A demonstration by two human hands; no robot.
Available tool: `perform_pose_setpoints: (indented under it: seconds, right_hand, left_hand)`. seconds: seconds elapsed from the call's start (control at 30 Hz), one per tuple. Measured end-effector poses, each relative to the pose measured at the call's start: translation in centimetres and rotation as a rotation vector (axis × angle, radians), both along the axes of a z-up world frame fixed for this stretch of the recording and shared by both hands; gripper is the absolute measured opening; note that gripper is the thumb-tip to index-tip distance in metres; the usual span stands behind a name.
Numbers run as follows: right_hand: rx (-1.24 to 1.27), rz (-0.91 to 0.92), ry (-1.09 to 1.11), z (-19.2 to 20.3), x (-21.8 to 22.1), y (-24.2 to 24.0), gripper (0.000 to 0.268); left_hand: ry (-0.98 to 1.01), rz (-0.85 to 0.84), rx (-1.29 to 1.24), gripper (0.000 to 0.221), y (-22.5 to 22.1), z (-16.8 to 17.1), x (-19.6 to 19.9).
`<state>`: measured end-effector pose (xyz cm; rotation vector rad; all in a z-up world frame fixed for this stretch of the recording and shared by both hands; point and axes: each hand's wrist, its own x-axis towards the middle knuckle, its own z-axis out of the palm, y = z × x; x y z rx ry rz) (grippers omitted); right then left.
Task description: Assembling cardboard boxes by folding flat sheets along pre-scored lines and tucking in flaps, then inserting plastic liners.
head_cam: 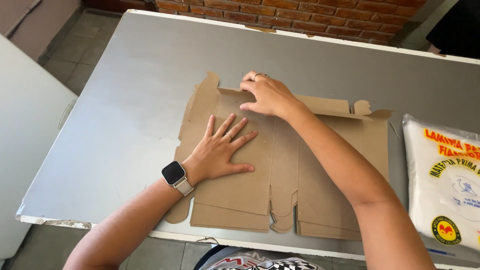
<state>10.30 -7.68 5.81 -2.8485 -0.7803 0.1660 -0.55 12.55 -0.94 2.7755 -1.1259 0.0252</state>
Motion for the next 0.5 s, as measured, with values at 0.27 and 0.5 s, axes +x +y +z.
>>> perform_pose_setpoints:
  seconds: [0.27,0.5]
  right_hand:
    - [0.086,0.184,0.441,1.4,-2.2,2.1,0.084]
    - [0.146,0.279,0.251,-2.8,-2.1,1.7,0.073]
  left_hand:
    - [0.046,-0.243,-0.159,0.081,0.2,0.0,0.6]
    - [0.050,-0.241,-0.183,0.076,0.1,-0.3,0.6]
